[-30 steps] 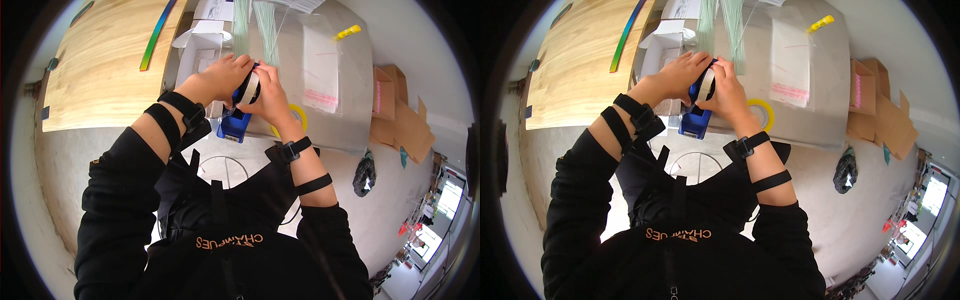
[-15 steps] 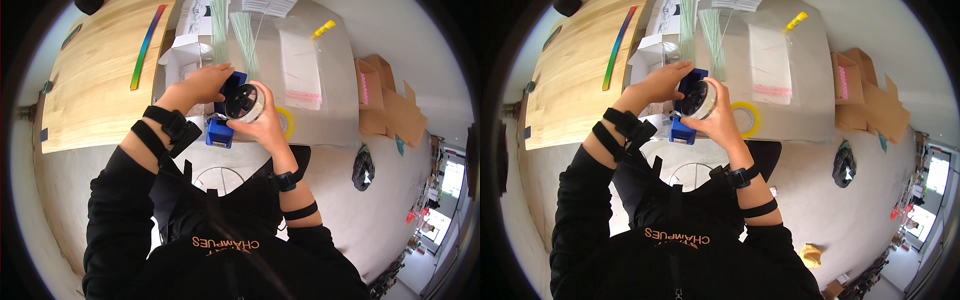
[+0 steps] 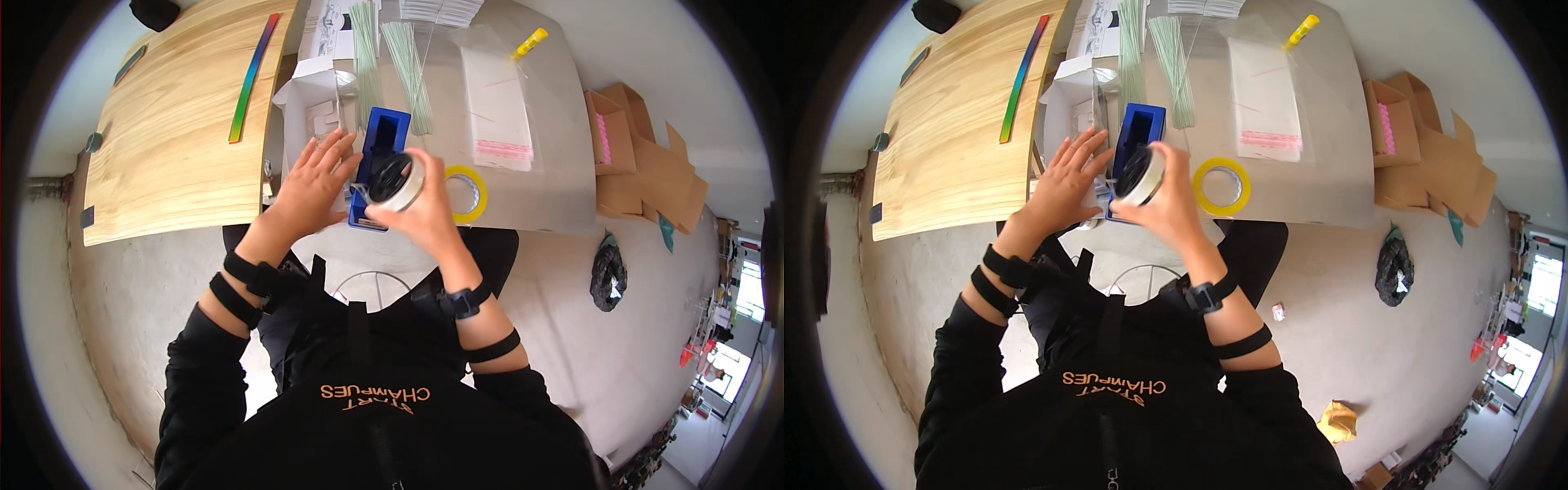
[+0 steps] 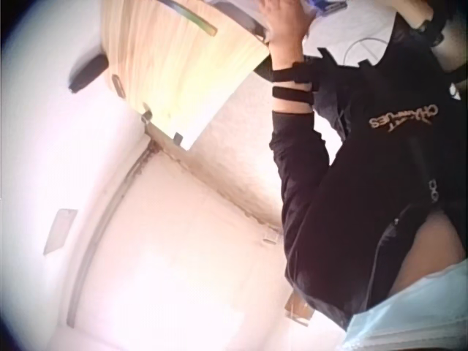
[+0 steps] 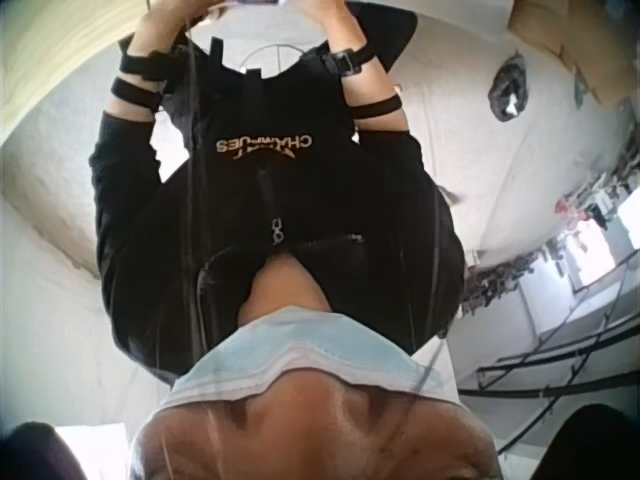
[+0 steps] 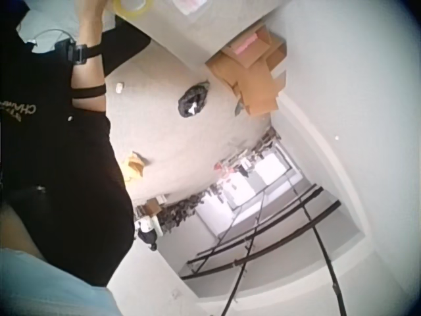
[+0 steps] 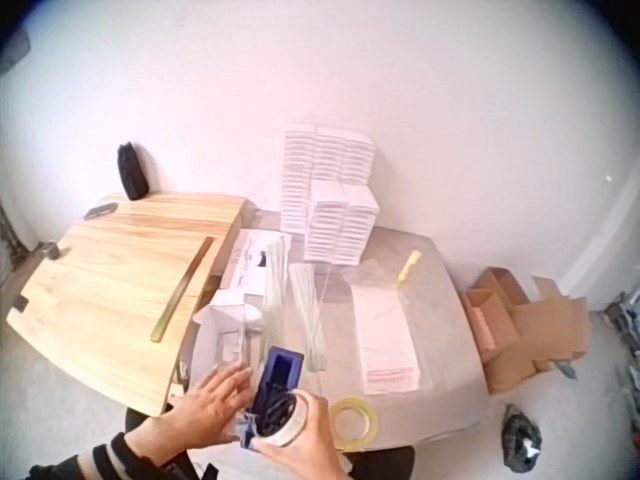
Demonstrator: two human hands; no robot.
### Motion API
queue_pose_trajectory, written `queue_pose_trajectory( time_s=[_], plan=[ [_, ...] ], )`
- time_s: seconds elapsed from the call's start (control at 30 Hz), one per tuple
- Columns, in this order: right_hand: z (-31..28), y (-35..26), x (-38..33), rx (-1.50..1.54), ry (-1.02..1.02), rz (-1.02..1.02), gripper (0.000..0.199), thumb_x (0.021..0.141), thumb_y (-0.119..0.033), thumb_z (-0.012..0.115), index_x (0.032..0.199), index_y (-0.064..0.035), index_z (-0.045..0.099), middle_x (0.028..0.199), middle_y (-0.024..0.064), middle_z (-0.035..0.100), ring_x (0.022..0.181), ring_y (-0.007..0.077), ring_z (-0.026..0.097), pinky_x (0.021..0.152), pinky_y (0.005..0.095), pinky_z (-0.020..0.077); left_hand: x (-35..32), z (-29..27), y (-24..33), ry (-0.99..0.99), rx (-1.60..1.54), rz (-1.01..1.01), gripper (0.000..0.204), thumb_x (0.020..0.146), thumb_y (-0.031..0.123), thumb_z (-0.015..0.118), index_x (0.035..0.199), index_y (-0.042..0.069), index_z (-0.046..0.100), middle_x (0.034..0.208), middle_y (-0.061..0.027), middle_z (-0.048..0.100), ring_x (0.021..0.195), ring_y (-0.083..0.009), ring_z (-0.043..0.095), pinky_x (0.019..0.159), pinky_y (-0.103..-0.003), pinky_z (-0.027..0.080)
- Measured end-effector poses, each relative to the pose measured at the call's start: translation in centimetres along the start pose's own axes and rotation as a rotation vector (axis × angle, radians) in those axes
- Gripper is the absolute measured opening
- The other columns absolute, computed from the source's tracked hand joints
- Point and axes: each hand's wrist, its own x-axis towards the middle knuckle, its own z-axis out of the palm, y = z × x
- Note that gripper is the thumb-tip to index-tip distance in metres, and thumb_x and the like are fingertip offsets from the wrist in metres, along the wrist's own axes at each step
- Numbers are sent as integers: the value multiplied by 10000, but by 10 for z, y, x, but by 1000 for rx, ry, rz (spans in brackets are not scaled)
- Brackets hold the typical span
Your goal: The person removes a tape roll from a dispenser, takes the core out of the roll, and inserts it into a new roll of yellow tape. They then place the new roll back into the dispenser and pull a piece of tape.
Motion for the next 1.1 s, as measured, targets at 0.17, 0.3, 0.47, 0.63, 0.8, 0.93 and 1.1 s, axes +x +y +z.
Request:
queue_pose_trajectory(
  time_s=[0.17,0.3,0.47,0.63,0.8,0.93,1.1],
  plan=[
    [18,-28,-42,43,-156,-24,831,531,-202,821,1206,-42,363,1085,137,416,1014,299,461,879,360,397,-10,20,-15,57,167,3,596,642,-19,584,1220,69,471,1398,-134,322,1312,-292,295,1066,-420,280],
    [7,-42,-66,435,-200,207,913,586,-161,807,1316,-44,272,1104,83,429,1033,206,486,877,316,419,-19,15,-17,25,80,15,667,614,-12,639,1250,73,453,1423,-141,274,1233,-336,383,1029,-412,332],
    [-23,-39,-69,858,-76,321,892,620,-155,759,1359,-60,267,1122,115,555,1069,293,568,944,401,438,-29,12,-4,-29,-26,-32,686,633,33,683,1269,72,429,1421,-165,260,1178,-355,432,981,-421,380],
    [-36,-34,-70,979,-112,323,906,702,-432,743,1383,-92,251,1154,118,550,1088,325,556,898,410,466,-34,9,14,-35,-106,-77,581,692,74,669,1234,57,460,1392,-151,318,1187,-331,436,987,-419,373],
    [-31,-37,-64,1069,-119,367,862,771,-505,650,1405,-110,222,1185,119,535,1149,345,509,851,413,489,-41,-20,48,170,17,-33,468,769,158,657,1195,45,497,1267,-157,460,1138,-310,486,977,-391,389],
    [-28,-39,-59,1073,-60,306,893,669,-180,786,1378,-84,251,1164,59,438,1076,182,500,916,329,432,-35,-59,101,230,-886,-117,622,728,161,733,1262,29,443,1221,-152,483,1105,-300,494,922,-358,416],
    [-29,-46,-63,1072,-22,313,818,680,-165,764,1343,-88,292,1163,61,438,1075,173,499,937,325,424,-28,-40,111,239,-750,-165,543,658,-48,687,1166,96,558,1213,-92,500,1016,-197,535,758,-279,470]
  ],
)
